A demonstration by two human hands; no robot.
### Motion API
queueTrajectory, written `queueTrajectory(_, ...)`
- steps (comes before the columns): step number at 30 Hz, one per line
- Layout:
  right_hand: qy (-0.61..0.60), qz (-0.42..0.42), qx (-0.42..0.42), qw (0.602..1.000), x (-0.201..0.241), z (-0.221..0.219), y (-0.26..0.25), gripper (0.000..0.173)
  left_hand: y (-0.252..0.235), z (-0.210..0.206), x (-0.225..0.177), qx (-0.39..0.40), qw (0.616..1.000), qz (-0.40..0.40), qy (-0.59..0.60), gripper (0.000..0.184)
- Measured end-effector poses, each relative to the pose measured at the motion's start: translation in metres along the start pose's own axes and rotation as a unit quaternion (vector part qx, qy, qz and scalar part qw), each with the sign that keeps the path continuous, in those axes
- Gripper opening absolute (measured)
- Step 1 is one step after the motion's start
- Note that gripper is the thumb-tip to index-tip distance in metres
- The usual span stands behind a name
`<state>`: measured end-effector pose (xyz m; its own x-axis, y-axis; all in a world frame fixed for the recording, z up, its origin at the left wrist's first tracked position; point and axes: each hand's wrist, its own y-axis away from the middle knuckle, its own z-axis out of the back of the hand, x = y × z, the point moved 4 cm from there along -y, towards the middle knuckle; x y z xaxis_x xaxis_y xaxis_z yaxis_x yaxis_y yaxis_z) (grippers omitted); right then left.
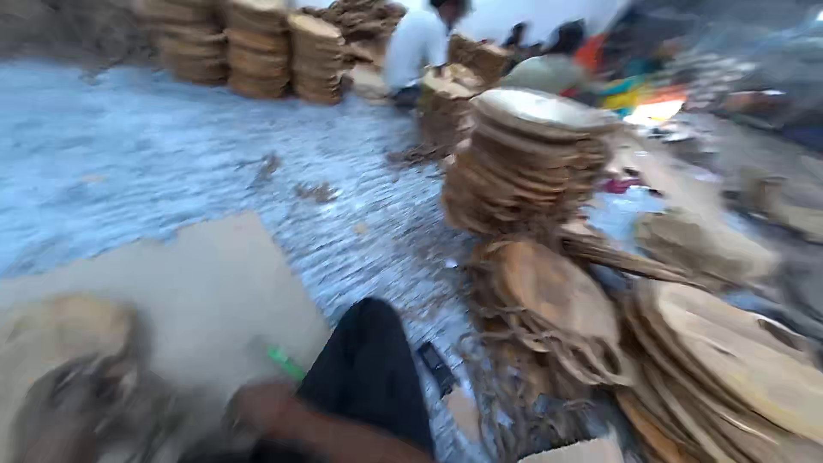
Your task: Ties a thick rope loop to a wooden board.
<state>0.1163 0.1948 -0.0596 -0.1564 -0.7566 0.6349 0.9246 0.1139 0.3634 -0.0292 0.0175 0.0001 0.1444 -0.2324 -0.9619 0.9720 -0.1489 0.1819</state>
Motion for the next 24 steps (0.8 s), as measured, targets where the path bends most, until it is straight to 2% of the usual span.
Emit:
queueTrajectory(2, -0.081, -0.009, -0.005, 0.997, -0.012, 0.022, -0.005, 0.038, 0.005, -0.011, -0.011, -0.094, 0.993, 0.037, 0.058, 0.043)
queueTrajectory(5, -0.141, -0.038, -0.036, 0.989, -0.037, 0.048, -0.017, 0.040, -0.008, -0.010, 0.003, -0.106, 0.991, -0.003, 0.083, 0.043)
queueTrajectory(9, -0.197, -0.057, -0.109, 0.973, -0.058, 0.075, -0.018, 0.030, -0.012, -0.019, -0.003, -0.027, 0.996, -0.085, -0.029, 0.034)
queueTrajectory(12, -0.227, -0.073, -0.144, 0.960, -0.065, 0.085, -0.017, 0.025, 0.003, -0.048, -0.007, 0.113, 0.973, -0.131, -0.152, 0.033)
queueTrajectory(14, -0.272, -0.081, -0.158, 0.946, -0.067, 0.087, -0.015, 0.024, 0.008, -0.075, 0.008, 0.205, 0.944, -0.135, -0.219, 0.026)
queueTrajectory(16, -0.326, -0.081, -0.172, 0.926, -0.071, 0.087, -0.015, 0.022, 0.011, -0.097, 0.026, 0.276, 0.924, -0.096, -0.246, 0.025)
queueTrajectory(20, -0.380, -0.069, -0.163, 0.908, -0.074, 0.087, -0.015, 0.017, 0.003, -0.112, 0.045, 0.287, 0.910, -0.026, -0.299, 0.054)
queueTrajectory(22, -0.398, -0.074, -0.157, 0.901, -0.075, 0.088, -0.016, 0.017, 0.001, -0.113, 0.051, 0.289, 0.905, -0.011, -0.312, 0.055)
queueTrajectory(24, -0.382, -0.088, -0.171, 0.904, -0.079, 0.092, -0.016, 0.019, 0.002, -0.114, 0.054, 0.301, 0.904, -0.018, -0.303, 0.047)
